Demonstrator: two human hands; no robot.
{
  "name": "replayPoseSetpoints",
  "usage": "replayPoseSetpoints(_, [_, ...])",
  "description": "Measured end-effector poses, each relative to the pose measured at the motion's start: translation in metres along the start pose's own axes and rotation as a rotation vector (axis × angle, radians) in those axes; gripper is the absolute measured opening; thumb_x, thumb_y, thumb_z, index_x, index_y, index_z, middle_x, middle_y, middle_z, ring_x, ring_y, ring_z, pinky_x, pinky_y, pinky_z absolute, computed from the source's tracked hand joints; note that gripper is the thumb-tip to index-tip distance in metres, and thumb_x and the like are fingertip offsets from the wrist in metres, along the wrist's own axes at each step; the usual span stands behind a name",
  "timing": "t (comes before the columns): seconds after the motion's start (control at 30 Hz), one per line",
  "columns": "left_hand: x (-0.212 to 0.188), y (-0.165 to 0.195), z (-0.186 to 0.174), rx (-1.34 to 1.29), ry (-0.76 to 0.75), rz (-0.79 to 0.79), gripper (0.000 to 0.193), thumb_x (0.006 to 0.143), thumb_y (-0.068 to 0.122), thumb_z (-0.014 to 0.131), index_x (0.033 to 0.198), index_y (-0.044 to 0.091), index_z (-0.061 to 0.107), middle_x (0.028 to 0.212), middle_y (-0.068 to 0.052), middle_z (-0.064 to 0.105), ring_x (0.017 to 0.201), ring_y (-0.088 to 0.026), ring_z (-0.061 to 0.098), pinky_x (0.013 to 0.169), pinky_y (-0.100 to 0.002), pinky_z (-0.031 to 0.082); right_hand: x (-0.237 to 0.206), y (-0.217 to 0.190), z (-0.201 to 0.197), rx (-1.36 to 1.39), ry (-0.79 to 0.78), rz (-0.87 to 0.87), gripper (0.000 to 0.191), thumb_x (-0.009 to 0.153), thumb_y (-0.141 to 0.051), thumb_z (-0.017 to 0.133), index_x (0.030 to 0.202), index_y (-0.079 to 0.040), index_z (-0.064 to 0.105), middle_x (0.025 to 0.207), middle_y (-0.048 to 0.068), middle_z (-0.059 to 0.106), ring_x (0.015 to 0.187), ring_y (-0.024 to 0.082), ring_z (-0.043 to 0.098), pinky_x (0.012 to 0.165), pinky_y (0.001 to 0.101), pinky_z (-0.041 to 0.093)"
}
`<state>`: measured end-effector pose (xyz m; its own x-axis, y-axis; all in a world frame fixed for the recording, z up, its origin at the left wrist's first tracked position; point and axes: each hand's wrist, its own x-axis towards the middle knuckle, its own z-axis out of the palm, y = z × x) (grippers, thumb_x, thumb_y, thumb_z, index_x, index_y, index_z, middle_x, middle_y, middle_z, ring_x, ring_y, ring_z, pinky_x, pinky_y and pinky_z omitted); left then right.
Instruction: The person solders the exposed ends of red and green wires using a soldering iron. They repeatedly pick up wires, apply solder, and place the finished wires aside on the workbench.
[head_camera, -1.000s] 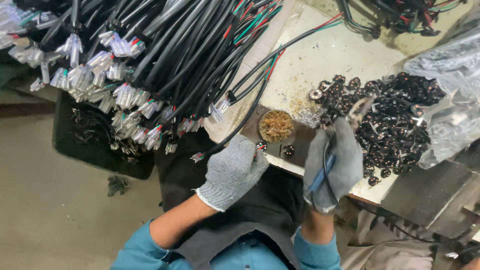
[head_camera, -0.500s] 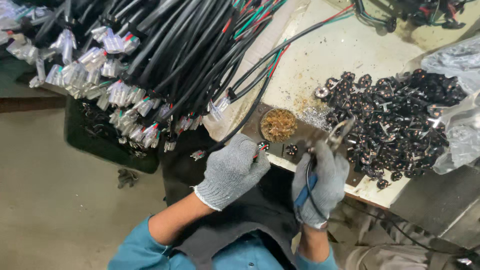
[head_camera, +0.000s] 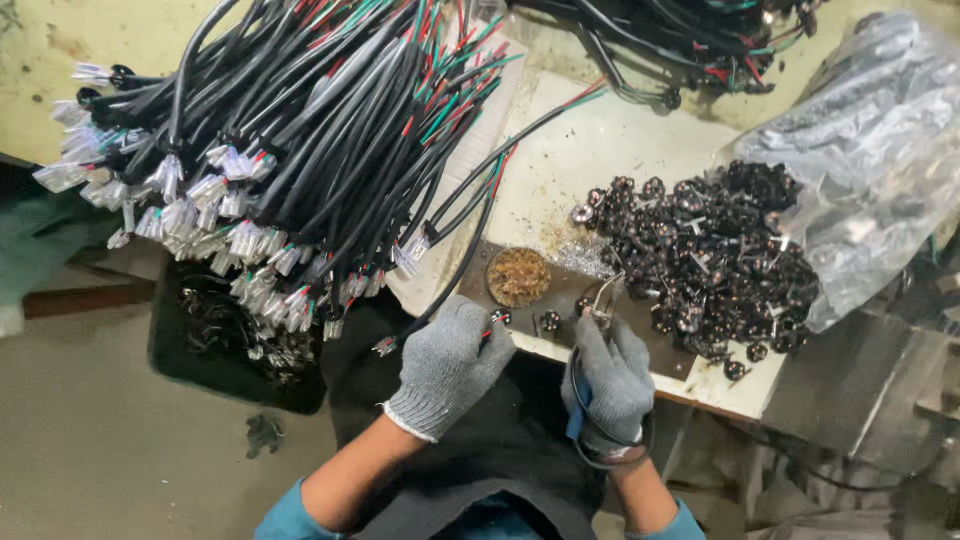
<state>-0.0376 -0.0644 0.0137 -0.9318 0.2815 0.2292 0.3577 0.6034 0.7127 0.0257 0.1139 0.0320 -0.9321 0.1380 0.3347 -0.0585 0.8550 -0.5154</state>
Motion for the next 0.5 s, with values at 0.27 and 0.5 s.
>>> replayPoseSetpoints(0.27, [-0.019, -0.005, 0.003, -0.09, -0.016, -0.04, 0.023, 0.085, 0.011, 0.076, 0.098, 0.004, 0.058, 0.095, -0.017, 0.062, 0.076, -0.035, 0.066, 0.063, -0.041, 0.052, -0.011, 0.018, 0.007, -0.004, 0.108, 0.019, 0.024, 0.089, 0.004, 0.077, 0.112, 0.001, 0.071, 0.102, 0.018, 0.073, 0.098, 0.037, 0.071, 0.087, 0.0404, 0.057])
replayPoseSetpoints(0.5, [-0.047, -0.011, -0.071, -0.328, -0.462, 0.189, 0.025, 0.089, 0.006, 0.068, 0.114, 0.008, 0.066, 0.1, -0.01, 0.066, 0.086, -0.028, 0.07, 0.073, -0.039, 0.058, 0.011, 0.025, 0.004, -0.016, 0.074, 0.083, 0.021, 0.08, -0.004, 0.079, 0.099, -0.007, 0.072, 0.088, 0.013, 0.073, 0.084, 0.036, 0.073, 0.076, 0.041, 0.057])
